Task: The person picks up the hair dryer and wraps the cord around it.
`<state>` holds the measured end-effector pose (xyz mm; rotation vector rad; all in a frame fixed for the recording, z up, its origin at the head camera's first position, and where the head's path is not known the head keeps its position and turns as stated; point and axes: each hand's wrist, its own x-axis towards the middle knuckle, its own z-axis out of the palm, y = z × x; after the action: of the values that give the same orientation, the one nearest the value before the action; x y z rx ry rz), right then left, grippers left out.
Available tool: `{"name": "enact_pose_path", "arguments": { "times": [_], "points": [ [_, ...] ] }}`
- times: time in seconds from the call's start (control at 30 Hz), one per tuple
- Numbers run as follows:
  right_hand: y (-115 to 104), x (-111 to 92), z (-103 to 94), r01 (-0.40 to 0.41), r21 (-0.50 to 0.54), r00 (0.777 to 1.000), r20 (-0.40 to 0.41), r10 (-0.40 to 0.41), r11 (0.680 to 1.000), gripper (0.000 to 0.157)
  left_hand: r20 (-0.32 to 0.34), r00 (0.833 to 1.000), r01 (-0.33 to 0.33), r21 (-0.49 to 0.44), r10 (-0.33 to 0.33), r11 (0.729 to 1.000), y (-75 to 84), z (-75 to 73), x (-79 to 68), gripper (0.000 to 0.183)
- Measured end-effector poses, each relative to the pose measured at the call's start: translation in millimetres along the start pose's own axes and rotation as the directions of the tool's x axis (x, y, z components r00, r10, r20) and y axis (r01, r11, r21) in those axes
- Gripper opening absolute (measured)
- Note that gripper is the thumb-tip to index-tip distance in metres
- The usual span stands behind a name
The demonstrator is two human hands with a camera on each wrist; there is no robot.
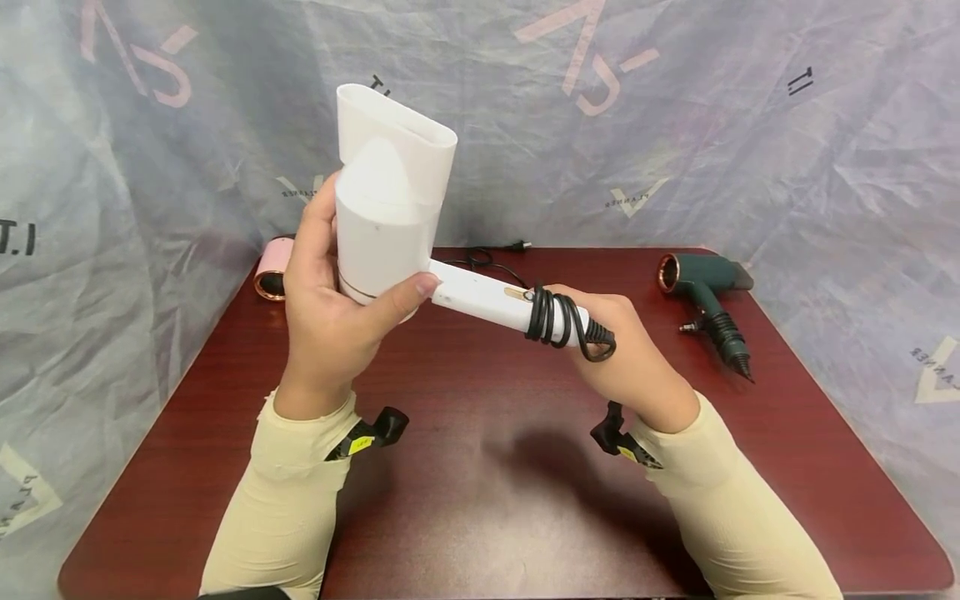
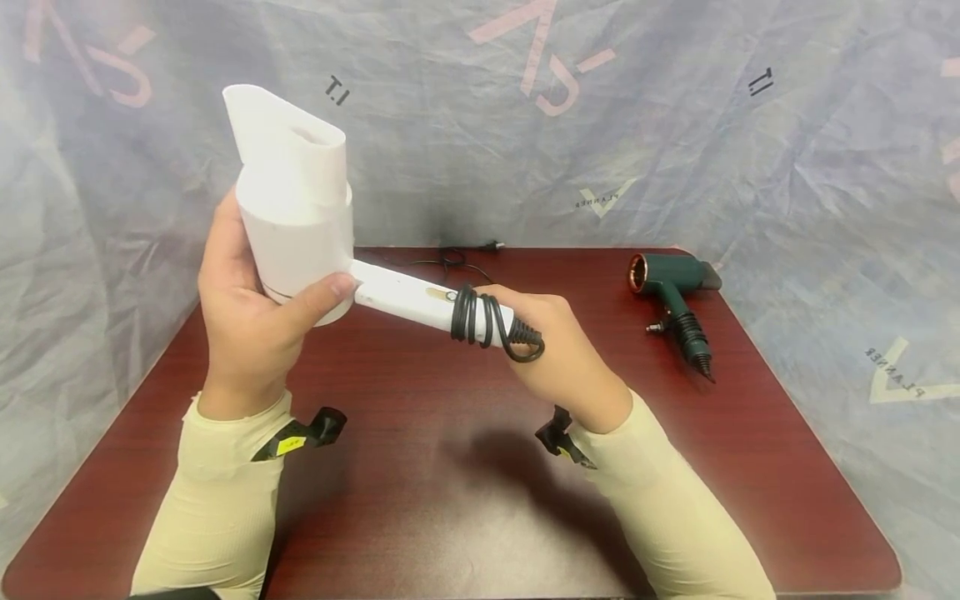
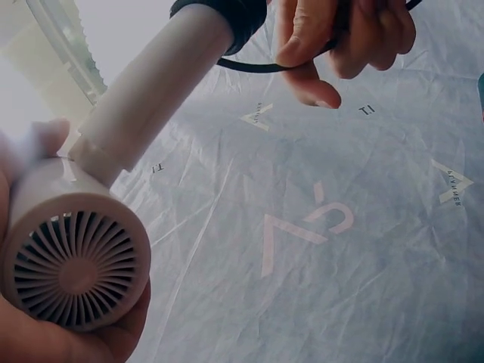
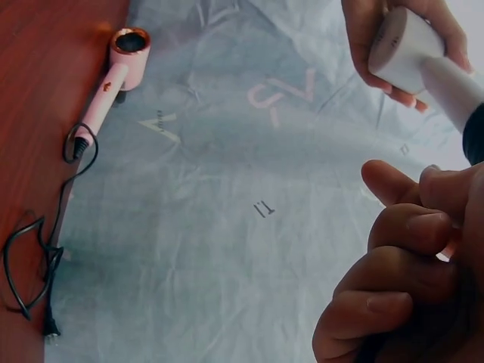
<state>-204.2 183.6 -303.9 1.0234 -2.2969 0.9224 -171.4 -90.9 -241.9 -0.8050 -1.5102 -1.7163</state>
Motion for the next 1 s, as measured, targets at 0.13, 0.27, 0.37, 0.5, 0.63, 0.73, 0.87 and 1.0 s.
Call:
{"name": "enact_pose_path", "arguments": {
  "times": [0.13,0.27,0.37,0.5,0.63,0.73,0.87,1.0],
  "points": [
    [-1.1,-0.3,5.2,-0.01,-0.006,1.0,-0.013,0.01,1.0,0.016,-0.019,1.0,-0.005,-0.008,0.005,1.0,-2.2,0.0,0.2,0.078],
    [-4.3,-2.8,7.9,-0.118,0.081,0.993,-0.004,0.119,0.99,0.03,-0.029,1.0,-0.006,-0.018,0.005,1.0,-3.3,0.6,0.5,0.078],
    [-7.3,-4.2,8.7,-0.201,0.188,0.98,0.029,0.199,0.961,0.021,-0.039,0.999,-0.012,-0.03,0.011,0.999,-3.4,1.3,0.8,0.075],
    [-12.3,-4.0,8.5,-0.245,0.232,0.969,0.065,0.237,0.941,0.011,-0.056,0.998,-0.011,-0.035,0.009,0.999,-3.1,2.1,0.5,0.075],
    [-17.7,-2.3,8.0,-0.191,0.192,0.981,0.06,0.183,0.963,0.014,-0.075,0.997,0.002,-0.029,-0.005,1.0,-2.4,2.3,-0.4,0.078],
    [-21.4,-0.2,7.6,-0.123,0.191,0.992,0.056,0.114,0.974,0.019,-0.084,0.996,0.01,-0.029,-0.012,1.0,-1.9,2.5,-0.9,0.08],
    [-24.7,0.4,7.2,-0.092,0.228,0.995,0.066,0.079,0.969,0.023,-0.086,0.996,0.018,-0.037,-0.021,0.999,-1.1,2.8,-1.3,0.079],
    [-25.2,-0.1,7.4,-0.058,0.206,0.997,0.059,0.047,0.977,0.021,-0.061,0.997,0.036,-0.046,-0.039,0.998,-1.3,3.0,-2.1,0.077]
  ]
}}
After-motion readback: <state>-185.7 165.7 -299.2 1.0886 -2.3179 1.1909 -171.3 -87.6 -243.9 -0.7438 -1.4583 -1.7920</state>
